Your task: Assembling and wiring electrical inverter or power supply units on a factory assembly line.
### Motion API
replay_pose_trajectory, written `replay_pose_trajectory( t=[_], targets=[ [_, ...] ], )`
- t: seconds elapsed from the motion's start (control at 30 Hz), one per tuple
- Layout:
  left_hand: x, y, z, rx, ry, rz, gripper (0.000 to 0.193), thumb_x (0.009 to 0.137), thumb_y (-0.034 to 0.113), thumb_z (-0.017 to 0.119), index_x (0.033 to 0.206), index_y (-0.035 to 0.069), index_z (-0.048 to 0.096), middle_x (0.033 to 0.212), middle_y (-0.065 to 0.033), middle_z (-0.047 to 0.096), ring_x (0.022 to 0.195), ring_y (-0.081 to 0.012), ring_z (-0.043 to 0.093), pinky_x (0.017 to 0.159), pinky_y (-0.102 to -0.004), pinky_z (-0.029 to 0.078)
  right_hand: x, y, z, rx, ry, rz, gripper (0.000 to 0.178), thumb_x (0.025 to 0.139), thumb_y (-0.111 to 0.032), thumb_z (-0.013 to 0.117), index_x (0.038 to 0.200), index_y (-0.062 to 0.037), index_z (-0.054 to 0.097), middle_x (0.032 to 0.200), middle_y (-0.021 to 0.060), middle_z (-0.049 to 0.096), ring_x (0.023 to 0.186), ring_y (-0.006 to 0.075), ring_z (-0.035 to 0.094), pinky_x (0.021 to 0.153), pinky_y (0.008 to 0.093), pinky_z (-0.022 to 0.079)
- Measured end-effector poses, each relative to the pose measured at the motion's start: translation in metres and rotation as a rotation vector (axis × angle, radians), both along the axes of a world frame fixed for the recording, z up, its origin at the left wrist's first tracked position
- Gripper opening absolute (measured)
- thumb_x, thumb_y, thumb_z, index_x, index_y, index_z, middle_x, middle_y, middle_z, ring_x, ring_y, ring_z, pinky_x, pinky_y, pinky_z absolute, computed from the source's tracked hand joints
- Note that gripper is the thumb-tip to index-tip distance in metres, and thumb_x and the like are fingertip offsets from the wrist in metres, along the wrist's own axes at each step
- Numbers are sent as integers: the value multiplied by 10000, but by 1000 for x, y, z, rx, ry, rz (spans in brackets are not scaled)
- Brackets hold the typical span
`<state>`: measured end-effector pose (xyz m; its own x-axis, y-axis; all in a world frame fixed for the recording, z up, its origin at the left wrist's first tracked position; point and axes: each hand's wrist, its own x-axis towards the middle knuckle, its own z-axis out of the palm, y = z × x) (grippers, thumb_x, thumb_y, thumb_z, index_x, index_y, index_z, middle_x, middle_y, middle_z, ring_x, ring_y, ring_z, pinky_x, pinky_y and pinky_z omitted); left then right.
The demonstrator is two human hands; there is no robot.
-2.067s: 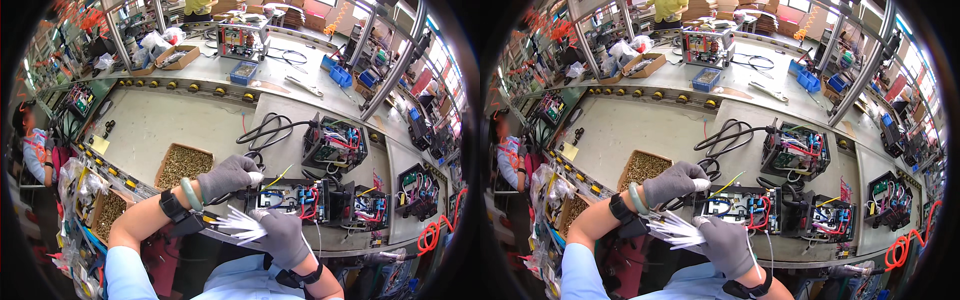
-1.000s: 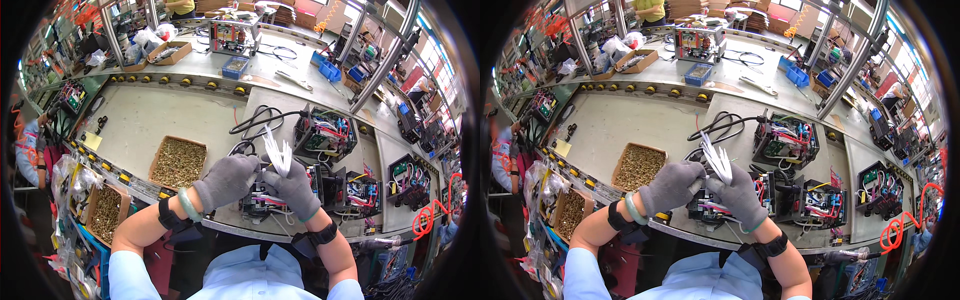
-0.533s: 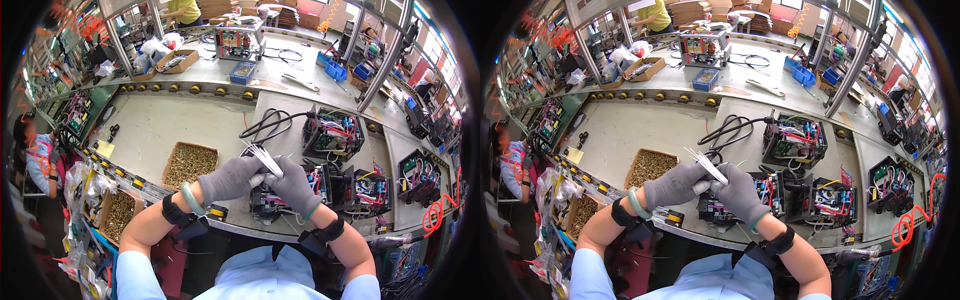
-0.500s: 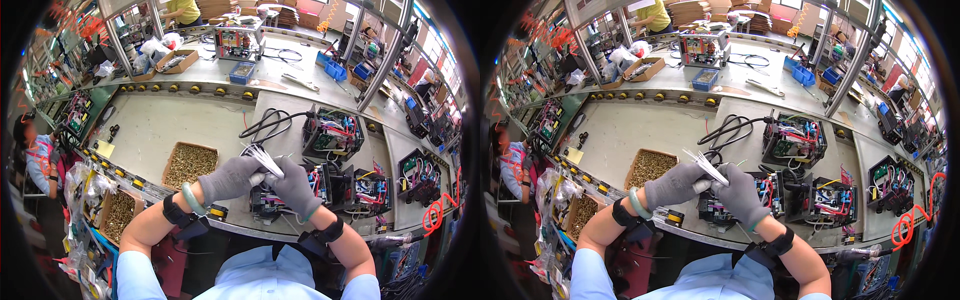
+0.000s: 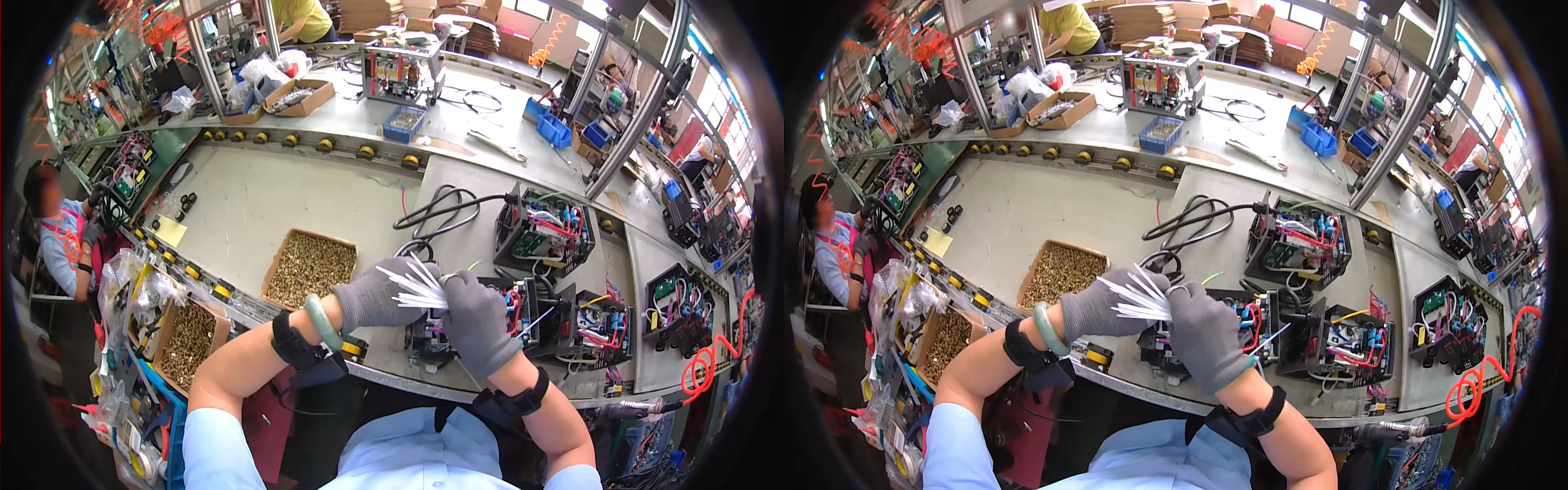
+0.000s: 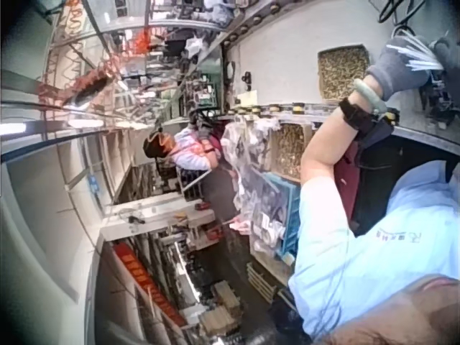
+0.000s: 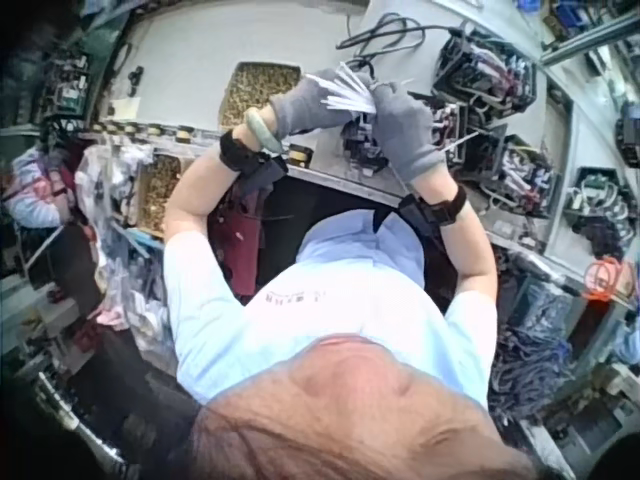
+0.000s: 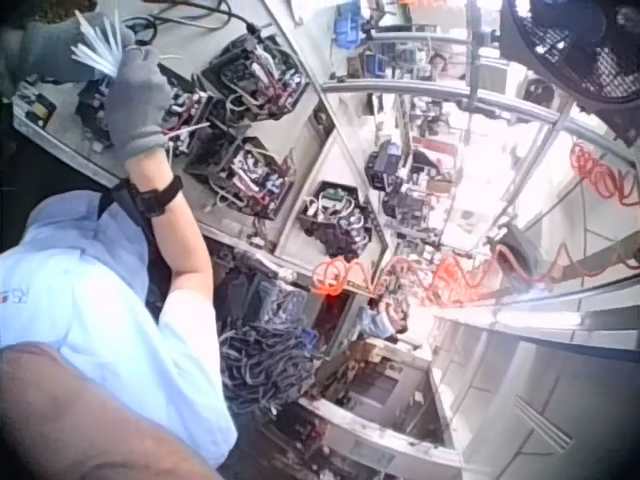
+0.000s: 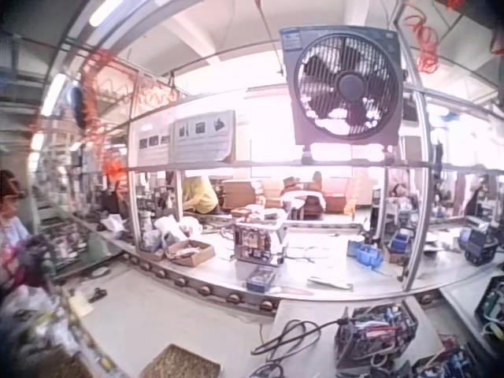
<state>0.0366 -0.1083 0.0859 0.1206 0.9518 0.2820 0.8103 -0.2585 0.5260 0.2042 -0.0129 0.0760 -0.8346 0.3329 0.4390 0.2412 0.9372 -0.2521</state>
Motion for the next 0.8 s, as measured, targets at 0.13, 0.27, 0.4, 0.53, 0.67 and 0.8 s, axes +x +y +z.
replay_pose_trajectory(
  t=[0.13,0.27,0.4,0.53,0.67,0.8],
  targets=[
    [11,-2,9,-232,1,165,196,804,151,648,996,136,686,863,-109,675,804,-318,664,754,-413,540,2,11,7,-605,-36,-11,211,900,-195,630,901,12,587,743,178,633,660,341,641,609,398,498],
    [18,-9,24,-165,49,203,158,770,166,684,923,128,696,920,-101,676,901,-317,655,806,-417,529,4,-5,55,-1223,91,140,263,943,-234,612,970,27,618,722,136,615,684,150,577,645,335,482],
    [17,-9,25,-153,163,246,106,778,148,678,877,115,697,945,-77,674,922,-307,647,787,-427,527,2,7,49,-1092,131,179,216,941,-190,585,918,22,616,739,34,586,707,102,534,657,278,456],
    [19,-20,5,135,38,295,111,744,48,705,849,84,701,973,-70,679,931,-285,651,787,-396,533,0,22,36,-1153,153,155,184,962,-165,562,1019,-5,634,795,45,659,683,81,564,615,280,477],
    [23,-22,-11,224,-299,353,114,772,19,705,882,47,717,976,-95,676,906,-274,654,781,-362,525,-3,29,6,-661,-55,161,179,904,-137,594,1067,-79,642,723,187,627,654,318,637,600,406,500],
    [30,-30,-17,147,-474,364,134,820,5,676,948,15,716,942,-141,665,891,-275,647,758,-351,519,-7,21,2,-454,-80,138,181,860,-157,633,1032,-103,650,773,192,645,757,413,638,640,490,498]
  ],
)
